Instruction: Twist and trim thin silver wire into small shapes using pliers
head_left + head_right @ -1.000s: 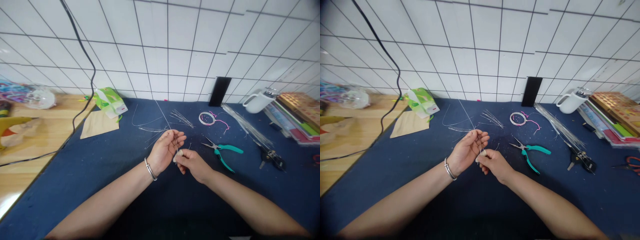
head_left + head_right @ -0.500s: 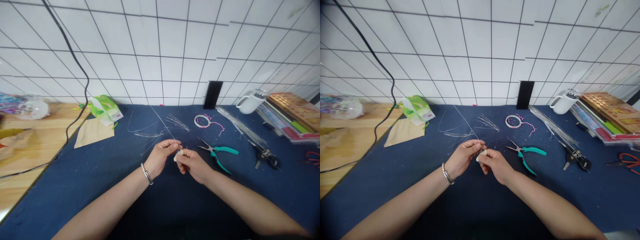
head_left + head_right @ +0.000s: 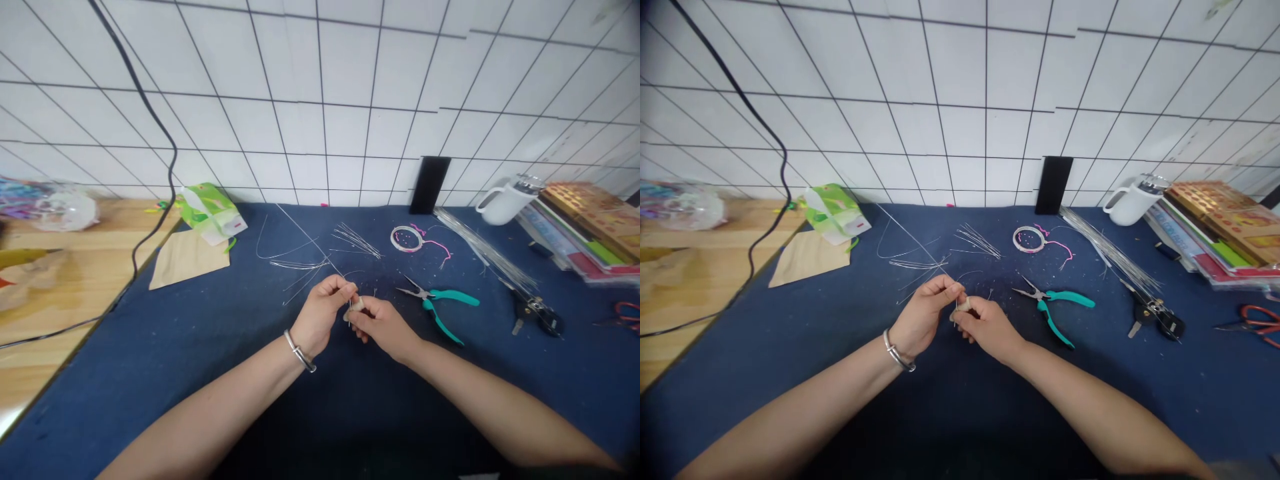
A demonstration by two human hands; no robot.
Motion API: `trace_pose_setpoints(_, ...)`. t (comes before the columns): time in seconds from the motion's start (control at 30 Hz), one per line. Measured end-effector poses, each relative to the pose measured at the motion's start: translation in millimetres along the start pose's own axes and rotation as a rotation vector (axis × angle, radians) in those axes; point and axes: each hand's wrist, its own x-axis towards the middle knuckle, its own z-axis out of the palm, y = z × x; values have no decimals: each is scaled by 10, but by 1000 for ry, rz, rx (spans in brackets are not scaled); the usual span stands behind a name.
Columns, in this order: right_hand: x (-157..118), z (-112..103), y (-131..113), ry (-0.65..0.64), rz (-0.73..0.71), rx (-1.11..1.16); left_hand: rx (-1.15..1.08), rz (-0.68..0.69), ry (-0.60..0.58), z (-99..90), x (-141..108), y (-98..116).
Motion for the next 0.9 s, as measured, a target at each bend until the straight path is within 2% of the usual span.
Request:
trace_pose_setpoints(0.1,6,-5,10,-75,118,218,-44,-1,36,-5,10,-25)
trace_pose_setpoints(0.27,23,-14,33,-150,188,428,-119,13,88,-27,41,-43)
trace_pose_setpoints(0.47,33,-31,37,-209,242,487,-113,37,109,-43,60,-65)
trace_pose_setpoints(0.73,40,-56,67,-255,301,538,72,143,84,-23,53,-51)
trace_pose_setpoints(0.9,34,-56,52,-269,300,529,117,161,66,-7,33,-32)
